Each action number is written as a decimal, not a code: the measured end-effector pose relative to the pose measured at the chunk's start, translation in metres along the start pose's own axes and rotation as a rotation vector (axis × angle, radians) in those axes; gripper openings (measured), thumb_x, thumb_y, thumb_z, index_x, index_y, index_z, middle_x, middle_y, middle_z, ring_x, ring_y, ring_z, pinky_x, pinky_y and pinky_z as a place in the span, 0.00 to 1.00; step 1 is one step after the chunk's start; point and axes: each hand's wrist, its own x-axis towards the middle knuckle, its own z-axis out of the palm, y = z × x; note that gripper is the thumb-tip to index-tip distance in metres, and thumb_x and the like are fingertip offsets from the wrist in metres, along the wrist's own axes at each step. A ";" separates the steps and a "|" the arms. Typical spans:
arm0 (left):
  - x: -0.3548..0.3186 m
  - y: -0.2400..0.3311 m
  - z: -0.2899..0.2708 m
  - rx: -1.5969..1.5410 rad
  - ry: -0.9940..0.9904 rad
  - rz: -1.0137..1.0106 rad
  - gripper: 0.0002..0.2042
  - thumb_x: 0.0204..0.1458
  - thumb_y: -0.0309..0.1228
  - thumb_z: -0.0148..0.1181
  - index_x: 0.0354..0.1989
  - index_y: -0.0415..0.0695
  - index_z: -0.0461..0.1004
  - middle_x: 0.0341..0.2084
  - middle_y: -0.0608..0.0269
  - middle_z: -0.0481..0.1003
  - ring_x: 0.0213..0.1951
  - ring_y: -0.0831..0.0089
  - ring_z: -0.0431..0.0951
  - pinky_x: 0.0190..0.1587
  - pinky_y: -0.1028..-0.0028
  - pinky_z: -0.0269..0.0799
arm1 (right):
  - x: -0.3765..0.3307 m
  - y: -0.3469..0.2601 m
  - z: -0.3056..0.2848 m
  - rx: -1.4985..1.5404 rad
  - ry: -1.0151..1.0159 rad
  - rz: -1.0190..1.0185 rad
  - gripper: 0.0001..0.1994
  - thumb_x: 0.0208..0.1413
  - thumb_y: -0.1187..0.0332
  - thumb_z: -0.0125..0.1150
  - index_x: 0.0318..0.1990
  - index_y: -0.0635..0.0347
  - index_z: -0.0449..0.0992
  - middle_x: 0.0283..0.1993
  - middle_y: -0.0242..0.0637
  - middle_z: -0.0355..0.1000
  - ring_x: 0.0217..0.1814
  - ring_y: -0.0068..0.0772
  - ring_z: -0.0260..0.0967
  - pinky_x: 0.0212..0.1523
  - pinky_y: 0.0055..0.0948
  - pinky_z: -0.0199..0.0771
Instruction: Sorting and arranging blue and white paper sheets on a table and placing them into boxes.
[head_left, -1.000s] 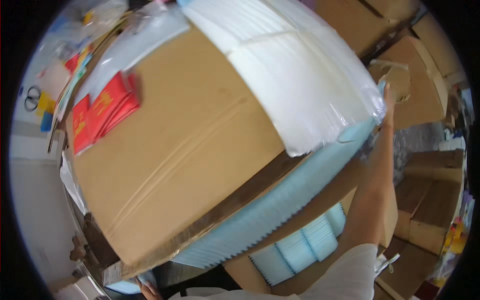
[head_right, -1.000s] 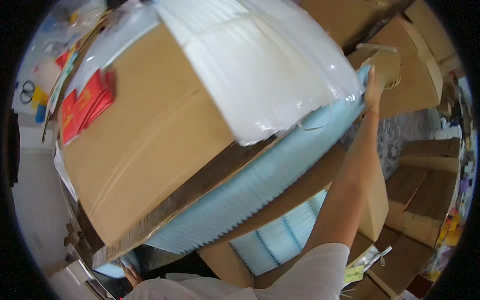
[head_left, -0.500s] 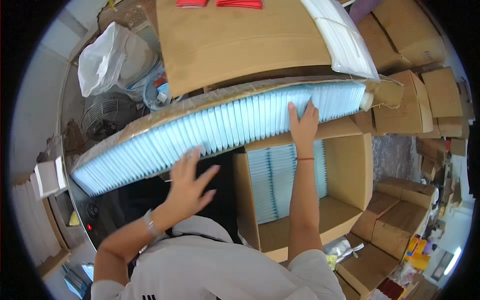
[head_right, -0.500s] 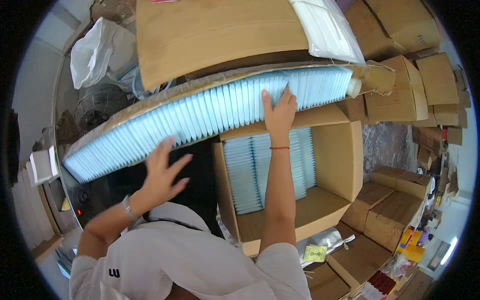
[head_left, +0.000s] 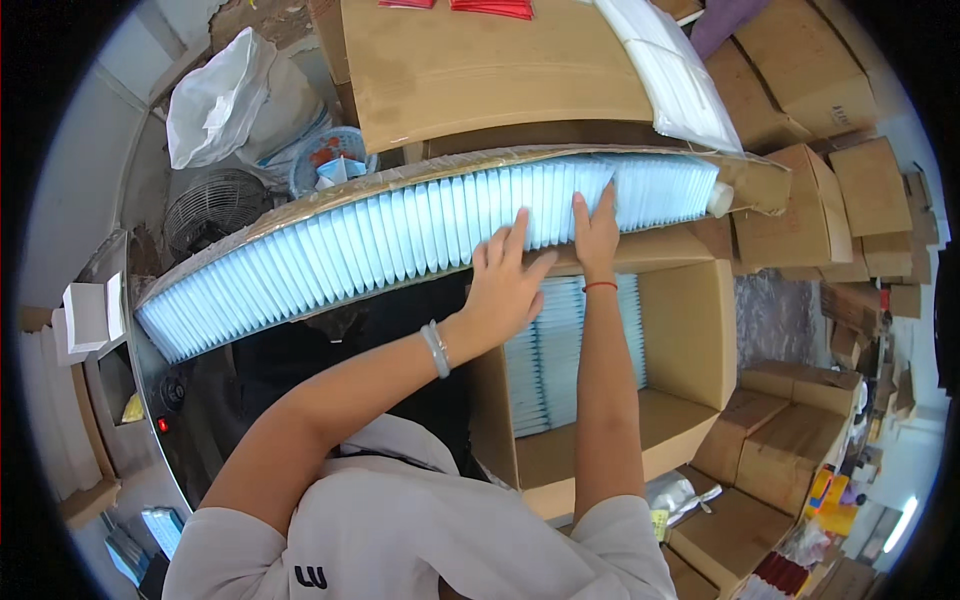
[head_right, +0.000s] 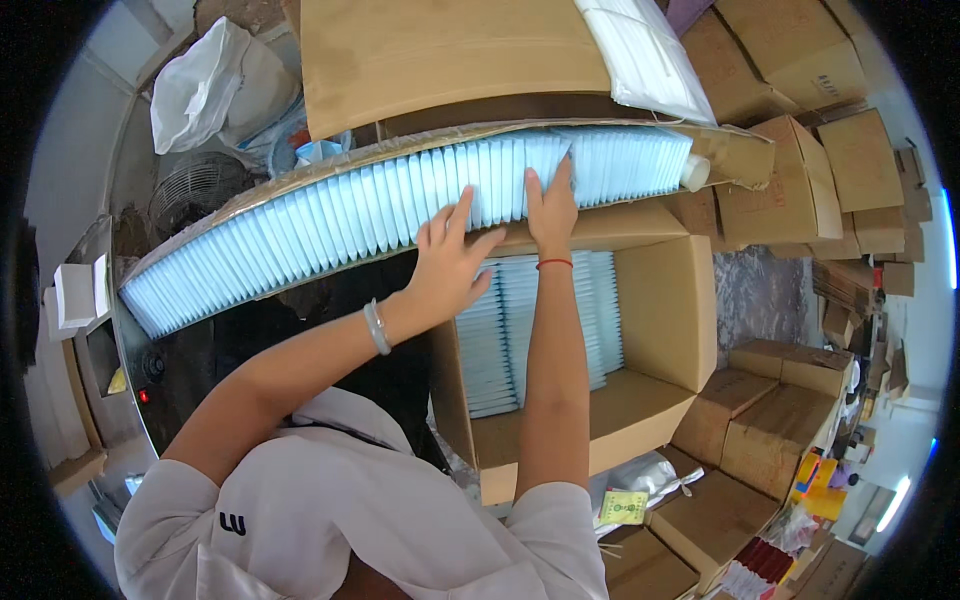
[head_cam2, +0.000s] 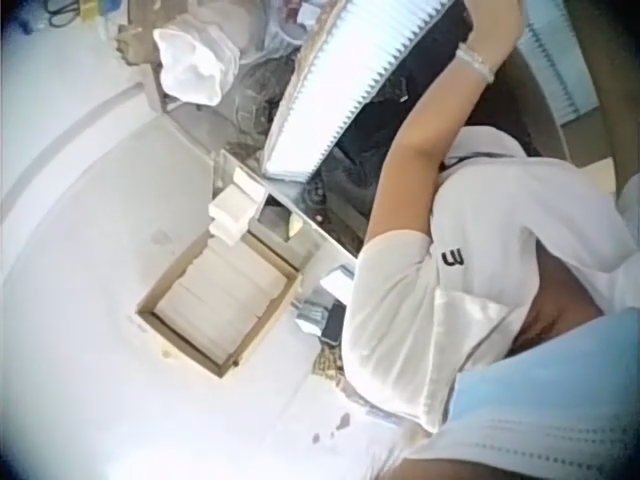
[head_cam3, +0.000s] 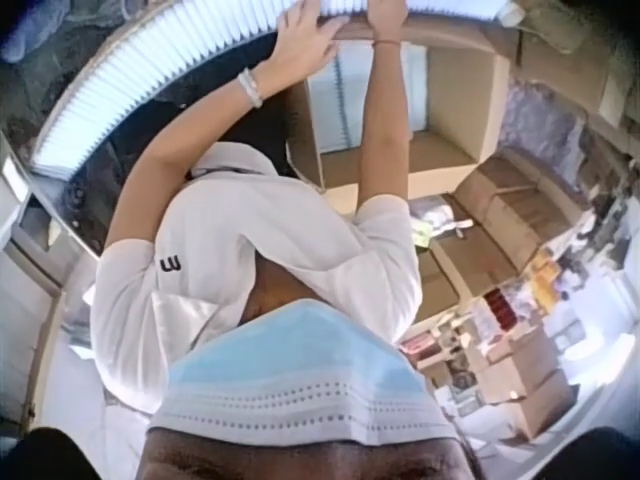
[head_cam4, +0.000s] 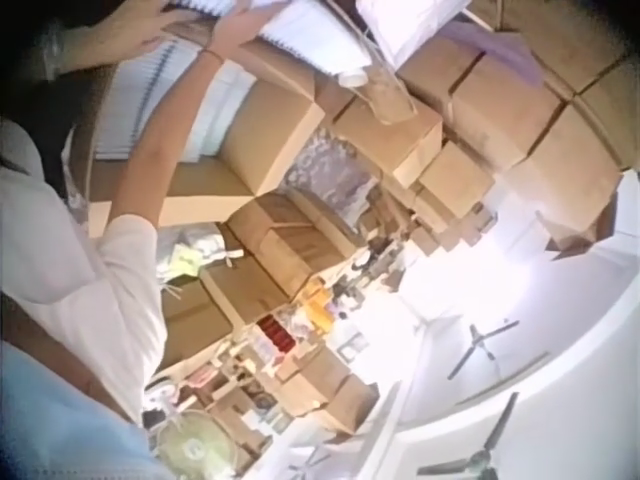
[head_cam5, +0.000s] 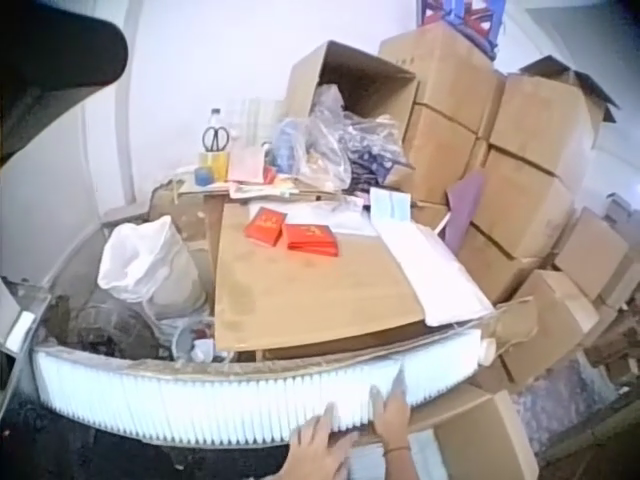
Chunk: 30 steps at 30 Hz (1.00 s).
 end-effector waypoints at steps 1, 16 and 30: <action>-0.004 0.001 0.003 0.002 0.001 0.001 0.28 0.41 0.30 0.68 0.57 0.51 0.73 0.69 0.34 0.44 0.62 0.44 0.57 0.58 0.49 0.54 | 0.003 0.002 -0.003 0.001 0.001 -0.001 0.41 0.61 0.47 0.53 0.70 0.72 0.49 0.68 0.63 0.57 0.65 0.63 0.61 0.61 0.46 0.65; -0.007 0.000 0.015 -0.465 0.007 -0.264 0.47 0.57 0.38 0.60 0.74 0.45 0.29 0.62 0.24 0.56 0.24 0.58 0.78 0.27 0.70 0.76 | 0.012 -0.022 0.009 -0.099 0.136 -0.003 0.40 0.58 0.59 0.58 0.70 0.73 0.46 0.72 0.60 0.51 0.72 0.59 0.52 0.68 0.43 0.57; -0.078 -0.034 -0.095 -0.229 -0.025 -0.351 0.38 0.51 0.32 0.65 0.70 0.42 0.54 0.67 0.36 0.53 0.40 0.65 0.72 0.40 0.67 0.68 | 0.020 -0.033 0.003 0.237 0.041 0.139 0.44 0.63 0.44 0.52 0.68 0.80 0.48 0.72 0.65 0.48 0.76 0.58 0.44 0.74 0.41 0.43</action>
